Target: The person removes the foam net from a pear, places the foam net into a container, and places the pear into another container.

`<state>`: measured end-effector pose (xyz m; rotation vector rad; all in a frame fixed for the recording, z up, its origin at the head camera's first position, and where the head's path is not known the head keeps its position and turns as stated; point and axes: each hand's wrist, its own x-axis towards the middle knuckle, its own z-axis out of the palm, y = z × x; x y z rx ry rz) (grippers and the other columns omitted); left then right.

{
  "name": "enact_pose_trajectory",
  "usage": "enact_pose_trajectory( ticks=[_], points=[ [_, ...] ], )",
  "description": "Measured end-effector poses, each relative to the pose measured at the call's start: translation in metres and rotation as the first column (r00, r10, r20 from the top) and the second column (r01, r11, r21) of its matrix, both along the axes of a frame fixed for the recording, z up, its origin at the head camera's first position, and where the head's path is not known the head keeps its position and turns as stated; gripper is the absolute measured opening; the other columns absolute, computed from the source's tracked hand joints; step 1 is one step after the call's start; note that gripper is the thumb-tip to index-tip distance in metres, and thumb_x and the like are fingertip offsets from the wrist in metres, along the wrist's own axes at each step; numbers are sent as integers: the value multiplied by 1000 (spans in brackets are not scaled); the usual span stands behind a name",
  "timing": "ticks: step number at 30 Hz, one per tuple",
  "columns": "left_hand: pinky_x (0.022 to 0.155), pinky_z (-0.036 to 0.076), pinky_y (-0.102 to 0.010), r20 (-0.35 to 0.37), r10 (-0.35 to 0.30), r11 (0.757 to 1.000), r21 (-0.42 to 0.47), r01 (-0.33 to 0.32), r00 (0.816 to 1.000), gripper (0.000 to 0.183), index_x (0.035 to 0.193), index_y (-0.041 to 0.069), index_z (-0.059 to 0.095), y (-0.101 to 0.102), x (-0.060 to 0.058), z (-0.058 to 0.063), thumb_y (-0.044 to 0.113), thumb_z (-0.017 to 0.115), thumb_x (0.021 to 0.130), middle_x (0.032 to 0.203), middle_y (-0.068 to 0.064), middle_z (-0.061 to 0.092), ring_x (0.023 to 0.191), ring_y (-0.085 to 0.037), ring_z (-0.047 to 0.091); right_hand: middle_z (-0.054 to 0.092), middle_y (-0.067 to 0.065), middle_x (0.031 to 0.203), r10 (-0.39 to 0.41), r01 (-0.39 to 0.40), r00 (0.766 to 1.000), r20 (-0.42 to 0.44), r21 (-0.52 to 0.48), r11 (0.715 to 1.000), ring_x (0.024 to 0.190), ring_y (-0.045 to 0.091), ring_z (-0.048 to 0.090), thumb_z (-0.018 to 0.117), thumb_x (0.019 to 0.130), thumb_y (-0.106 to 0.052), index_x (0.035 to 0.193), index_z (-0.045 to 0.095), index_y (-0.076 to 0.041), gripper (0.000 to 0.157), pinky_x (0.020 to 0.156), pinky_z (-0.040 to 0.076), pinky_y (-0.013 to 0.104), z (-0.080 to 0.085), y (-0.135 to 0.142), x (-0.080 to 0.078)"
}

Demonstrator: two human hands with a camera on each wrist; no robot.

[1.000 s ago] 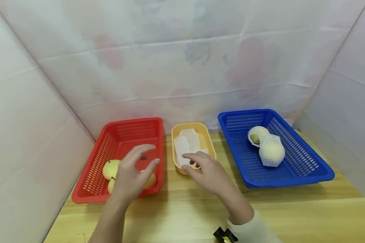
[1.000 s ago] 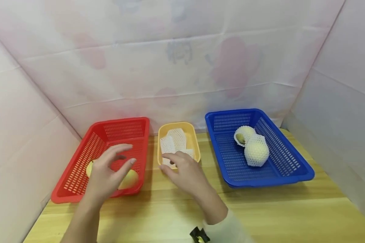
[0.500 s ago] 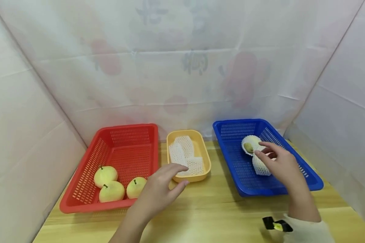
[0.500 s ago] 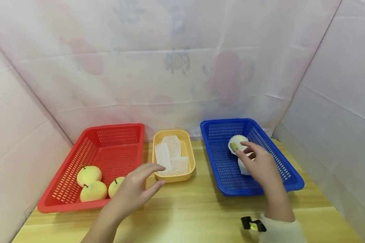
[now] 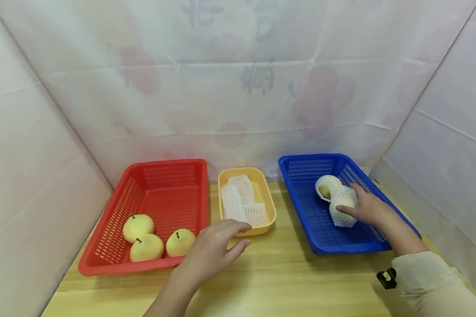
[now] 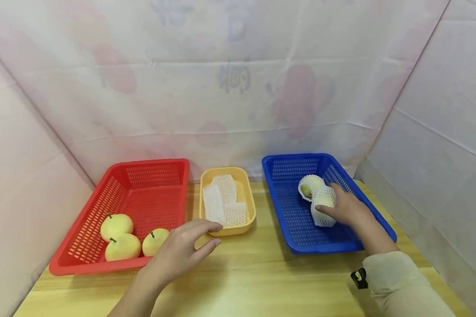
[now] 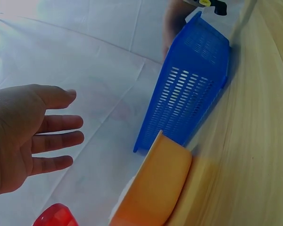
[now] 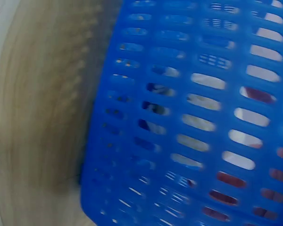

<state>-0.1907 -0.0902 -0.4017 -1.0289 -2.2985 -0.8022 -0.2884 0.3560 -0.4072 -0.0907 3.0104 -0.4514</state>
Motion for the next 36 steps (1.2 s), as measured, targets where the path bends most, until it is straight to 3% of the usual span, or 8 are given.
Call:
enact_pose_trajectory(
  ticks=[5,9,14,19,23,26,30,36],
  points=[
    [84,56,-25,-1,8,999,-31,-8,1000,24,107,18,71,1,1,-2,24,78,85,104,9,73,98,-6,68,18,48,146,-8,8,1000,24,-15,1000,121,69,32,61,87,-64,152,0,9,116,89,37,75,-10,2,-6],
    [84,56,-25,3,14,999,-33,-14,1000,23,105,19,72,1,2,-3,23,79,84,103,9,73,97,-5,68,19,48,145,-8,9,1000,16,-24,1000,122,69,33,65,85,-61,151,4,13,116,91,37,75,-13,3,-8],
    [83,56,-24,24,23,999,-35,-22,999,22,105,19,72,1,2,-3,25,78,85,104,10,72,98,-4,67,37,46,134,5,-6,1000,-13,-78,997,112,62,47,74,81,-55,146,15,16,113,82,47,66,-18,6,-13],
    [83,56,-23,71,21,999,-28,-19,997,21,105,19,72,2,2,-5,26,77,86,104,10,73,99,-4,68,46,44,123,18,-18,1000,0,-107,994,104,55,54,78,77,-49,140,19,21,111,76,51,57,-22,9,-14],
    [84,56,-24,165,-9,1000,3,9,986,22,107,19,72,5,1,-8,28,76,87,106,10,72,99,-5,67,46,43,121,31,-31,1000,-2,-145,989,99,49,57,79,78,-44,139,19,21,108,71,53,51,-16,10,-6],
    [87,55,-26,284,-54,998,51,41,957,25,113,19,70,11,0,-12,29,73,90,111,8,71,101,-7,67,37,45,132,25,-25,1000,-4,-168,985,106,54,53,76,81,-44,144,13,19,109,74,52,55,-6,7,3],
    [90,54,-29,442,-125,990,117,81,888,34,125,21,65,26,-4,-20,34,67,94,121,6,68,107,-10,64,22,45,145,15,-17,1000,-13,-192,981,120,59,42,73,84,-48,149,3,14,114,83,48,64,9,-1,16],
    [89,53,-26,577,-255,964,214,157,776,44,137,25,56,64,-10,-29,38,63,96,135,8,59,116,-11,60,33,36,141,61,-89,993,-103,-287,954,110,47,54,74,85,-45,152,9,5,106,71,54,46,30,-27,47]
  ],
)
